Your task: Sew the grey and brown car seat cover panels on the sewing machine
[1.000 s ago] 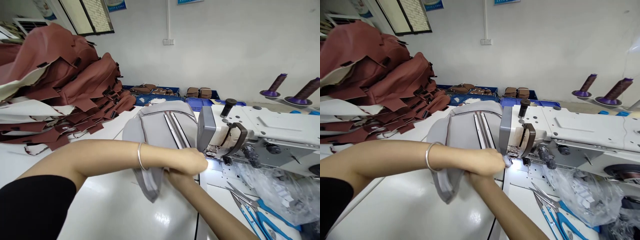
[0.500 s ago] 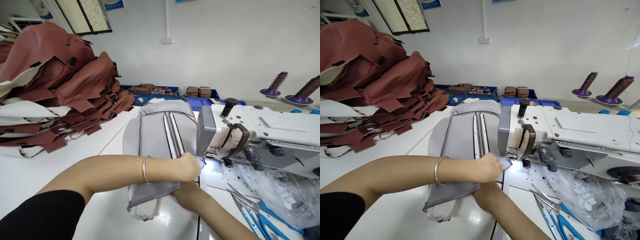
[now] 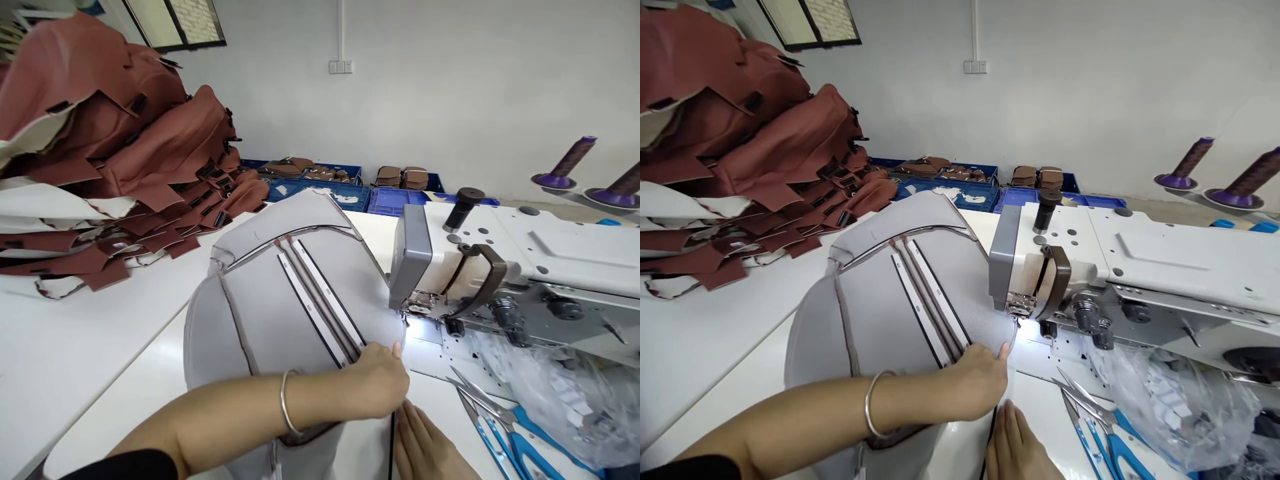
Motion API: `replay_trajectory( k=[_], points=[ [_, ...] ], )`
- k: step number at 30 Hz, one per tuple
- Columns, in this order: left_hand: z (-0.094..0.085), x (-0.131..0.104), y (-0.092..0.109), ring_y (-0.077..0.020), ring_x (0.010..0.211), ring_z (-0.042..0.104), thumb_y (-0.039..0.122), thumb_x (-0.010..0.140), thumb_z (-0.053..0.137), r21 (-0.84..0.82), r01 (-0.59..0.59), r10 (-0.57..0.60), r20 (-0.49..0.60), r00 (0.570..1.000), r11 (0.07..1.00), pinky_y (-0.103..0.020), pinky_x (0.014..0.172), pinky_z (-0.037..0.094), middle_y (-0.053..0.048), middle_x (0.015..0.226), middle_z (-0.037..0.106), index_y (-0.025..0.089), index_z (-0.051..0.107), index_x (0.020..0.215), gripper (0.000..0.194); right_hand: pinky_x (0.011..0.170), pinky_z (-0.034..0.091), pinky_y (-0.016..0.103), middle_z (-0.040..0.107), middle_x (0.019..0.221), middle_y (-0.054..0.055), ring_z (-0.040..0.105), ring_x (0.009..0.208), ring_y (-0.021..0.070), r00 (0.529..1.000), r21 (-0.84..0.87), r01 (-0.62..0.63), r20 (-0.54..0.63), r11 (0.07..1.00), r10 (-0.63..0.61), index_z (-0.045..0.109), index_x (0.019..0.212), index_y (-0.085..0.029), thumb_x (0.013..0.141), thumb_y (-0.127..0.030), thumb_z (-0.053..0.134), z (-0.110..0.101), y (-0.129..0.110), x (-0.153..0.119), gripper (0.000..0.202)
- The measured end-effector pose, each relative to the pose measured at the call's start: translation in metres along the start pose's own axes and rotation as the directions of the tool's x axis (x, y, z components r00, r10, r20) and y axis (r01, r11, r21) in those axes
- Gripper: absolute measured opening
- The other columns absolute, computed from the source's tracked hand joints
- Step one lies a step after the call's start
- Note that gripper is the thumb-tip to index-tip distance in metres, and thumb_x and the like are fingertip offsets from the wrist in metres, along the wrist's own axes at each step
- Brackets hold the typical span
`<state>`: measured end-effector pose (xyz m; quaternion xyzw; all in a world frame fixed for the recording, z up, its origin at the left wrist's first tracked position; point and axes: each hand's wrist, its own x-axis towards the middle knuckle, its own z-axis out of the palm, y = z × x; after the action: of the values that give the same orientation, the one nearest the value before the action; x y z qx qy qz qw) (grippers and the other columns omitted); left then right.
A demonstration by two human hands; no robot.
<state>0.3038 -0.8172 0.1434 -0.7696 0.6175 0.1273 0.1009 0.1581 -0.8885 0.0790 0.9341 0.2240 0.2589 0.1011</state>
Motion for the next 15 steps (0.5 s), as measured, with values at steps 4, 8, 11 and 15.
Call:
replay_trajectory(
  k=[4,8,11,15],
  points=[
    [-0.001,-0.004,0.007,-0.0196,0.056,0.055,0.019,0.074,0.058,0.015,-0.002,0.0,0.079,0.997,1.0,-0.032,0.045,0.035,-0.021,0.085,0.067,-0.009,0.04,0.13,0.066,0.079,0.052,0.04,0.068,0.088,0.013,0.065,0.086,0.0285,0.999,-0.03,0.04,-0.011,0.999,-0.04,0.063,0.085,-0.011,0.073,0.0,0.05,-0.001,0.005,0.007,0.02],
    [0.001,0.002,0.01,-0.0193,0.054,0.054,0.02,0.072,0.058,-0.021,0.043,-0.042,0.061,0.997,0.999,-0.032,0.046,0.035,-0.013,0.068,0.063,-0.011,0.033,0.134,0.074,0.075,0.053,0.043,0.066,0.08,0.014,0.064,0.078,0.0281,1.0,0.028,0.03,0.0,0.999,-0.03,0.062,0.082,-0.011,0.072,-0.004,0.051,0.0,0.009,0.013,0.016],
    [0.004,0.007,0.011,-0.018,0.055,0.055,0.021,0.07,0.061,-0.014,0.075,-0.075,0.022,0.997,0.997,-0.031,0.047,0.035,-0.011,0.067,0.062,-0.01,0.033,0.134,0.076,0.073,0.053,0.043,0.065,0.081,0.015,0.063,0.078,0.0283,1.0,0.061,-0.016,0.001,0.998,0.016,0.063,0.087,-0.01,0.072,-0.006,0.05,0.002,0.011,0.018,0.02],
    [0.001,0.013,0.009,-0.0166,0.052,0.052,0.015,0.07,0.058,-0.019,0.083,-0.084,-0.019,0.996,0.996,-0.03,0.043,0.033,-0.006,0.06,0.057,-0.014,0.032,0.132,0.074,0.072,0.053,0.042,0.064,0.083,0.017,0.062,0.078,0.0284,0.999,0.086,-0.038,-0.017,0.996,0.04,0.063,0.089,-0.008,0.071,-0.006,0.051,0.005,0.017,0.019,0.021]
  ],
)
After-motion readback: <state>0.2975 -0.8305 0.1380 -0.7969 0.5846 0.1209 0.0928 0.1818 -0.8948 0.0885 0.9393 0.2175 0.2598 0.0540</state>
